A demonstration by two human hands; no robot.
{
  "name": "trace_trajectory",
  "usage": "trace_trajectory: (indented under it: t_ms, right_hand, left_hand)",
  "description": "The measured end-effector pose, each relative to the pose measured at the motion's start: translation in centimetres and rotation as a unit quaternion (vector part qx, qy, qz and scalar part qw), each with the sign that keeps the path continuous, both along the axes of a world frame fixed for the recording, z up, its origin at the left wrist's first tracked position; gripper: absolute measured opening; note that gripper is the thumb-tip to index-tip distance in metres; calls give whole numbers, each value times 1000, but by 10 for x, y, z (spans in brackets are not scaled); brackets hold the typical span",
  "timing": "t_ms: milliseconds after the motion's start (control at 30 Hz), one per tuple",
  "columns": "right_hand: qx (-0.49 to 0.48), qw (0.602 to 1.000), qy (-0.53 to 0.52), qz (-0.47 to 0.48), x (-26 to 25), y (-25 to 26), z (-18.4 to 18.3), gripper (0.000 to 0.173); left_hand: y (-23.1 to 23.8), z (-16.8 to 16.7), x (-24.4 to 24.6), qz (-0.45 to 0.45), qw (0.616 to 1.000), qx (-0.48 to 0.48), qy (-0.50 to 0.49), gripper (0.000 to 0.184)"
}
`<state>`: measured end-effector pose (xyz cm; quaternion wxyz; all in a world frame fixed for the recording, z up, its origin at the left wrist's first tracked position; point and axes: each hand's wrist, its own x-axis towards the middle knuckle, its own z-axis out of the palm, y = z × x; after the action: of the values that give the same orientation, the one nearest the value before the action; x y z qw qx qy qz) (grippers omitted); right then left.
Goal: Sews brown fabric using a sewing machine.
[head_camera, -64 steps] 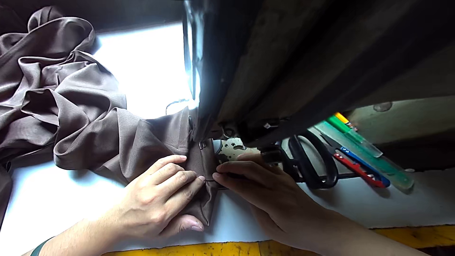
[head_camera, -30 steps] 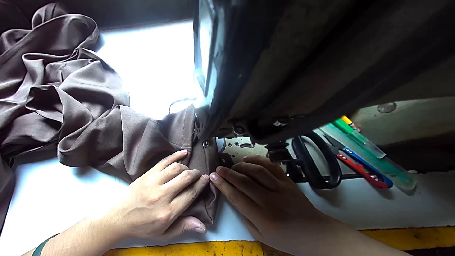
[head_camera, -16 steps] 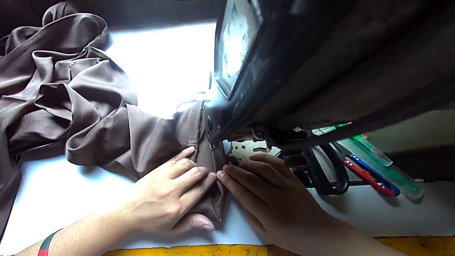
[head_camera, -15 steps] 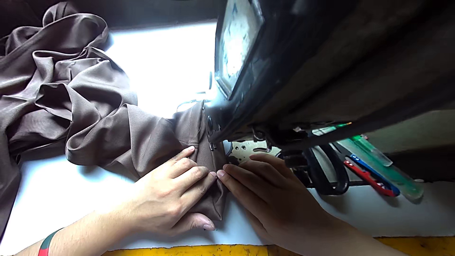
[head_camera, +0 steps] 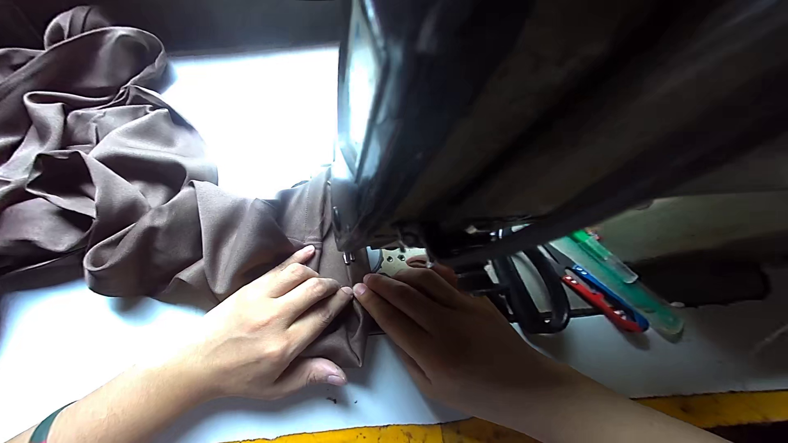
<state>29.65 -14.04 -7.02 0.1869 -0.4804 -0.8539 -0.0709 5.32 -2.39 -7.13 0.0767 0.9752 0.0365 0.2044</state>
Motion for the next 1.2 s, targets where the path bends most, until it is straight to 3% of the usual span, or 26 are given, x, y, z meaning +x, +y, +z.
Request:
trace_trajectory:
  t_ms: [1200]
  right_hand:
    - [-55, 998, 20, -31, 6, 21, 5, 51]
  left_hand:
    - [16, 4, 1, 37, 999, 4, 19, 75]
